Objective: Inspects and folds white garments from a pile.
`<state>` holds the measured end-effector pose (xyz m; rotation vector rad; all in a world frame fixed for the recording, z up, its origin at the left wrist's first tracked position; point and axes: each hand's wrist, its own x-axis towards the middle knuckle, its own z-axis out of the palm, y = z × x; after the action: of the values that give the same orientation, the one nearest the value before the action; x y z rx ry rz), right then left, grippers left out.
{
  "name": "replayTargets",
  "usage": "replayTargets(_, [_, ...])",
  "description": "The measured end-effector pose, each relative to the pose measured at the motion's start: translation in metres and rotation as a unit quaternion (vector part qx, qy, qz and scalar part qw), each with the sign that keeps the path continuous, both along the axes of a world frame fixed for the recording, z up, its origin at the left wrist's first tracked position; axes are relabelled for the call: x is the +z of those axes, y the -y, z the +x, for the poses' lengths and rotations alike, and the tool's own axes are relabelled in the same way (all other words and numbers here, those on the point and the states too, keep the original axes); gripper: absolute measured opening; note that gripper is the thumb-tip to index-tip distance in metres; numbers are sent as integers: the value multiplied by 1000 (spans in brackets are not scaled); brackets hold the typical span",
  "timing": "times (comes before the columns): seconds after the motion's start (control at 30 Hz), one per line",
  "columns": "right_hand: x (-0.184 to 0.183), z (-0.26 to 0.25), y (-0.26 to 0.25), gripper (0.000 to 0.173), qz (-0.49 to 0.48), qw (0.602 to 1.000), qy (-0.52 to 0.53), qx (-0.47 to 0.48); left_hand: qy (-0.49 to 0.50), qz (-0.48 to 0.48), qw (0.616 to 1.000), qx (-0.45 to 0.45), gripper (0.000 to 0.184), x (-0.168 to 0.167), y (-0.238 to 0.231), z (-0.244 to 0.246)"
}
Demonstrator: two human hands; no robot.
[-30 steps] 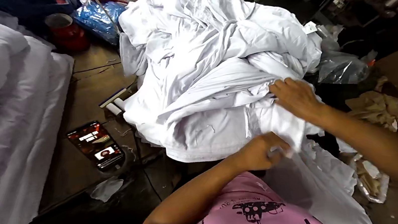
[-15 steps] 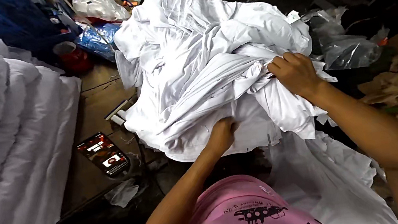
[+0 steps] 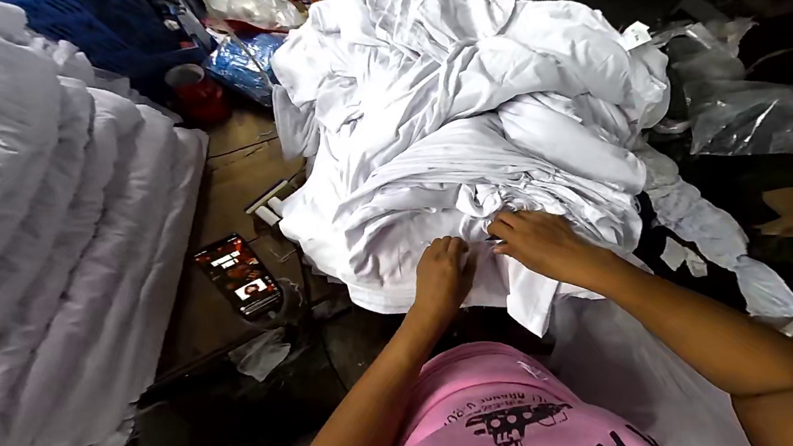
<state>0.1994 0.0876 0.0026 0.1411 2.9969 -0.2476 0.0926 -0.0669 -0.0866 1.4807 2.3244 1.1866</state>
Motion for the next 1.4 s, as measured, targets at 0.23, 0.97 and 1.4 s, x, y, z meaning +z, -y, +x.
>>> replayTargets(0.23, [-24,15,2,26,103,985,-129,56,94,32,995,-14,23,-2,-5,-5])
replayTargets(0.97, [-32,15,0,27,121,973,-198,-10,-76,68,995,-9,25,-22,-21,-5])
replayTargets(1.4, [-29,13,8,25,104,976,-188,-44,5,64,996,-64,19,-19,-17,-13])
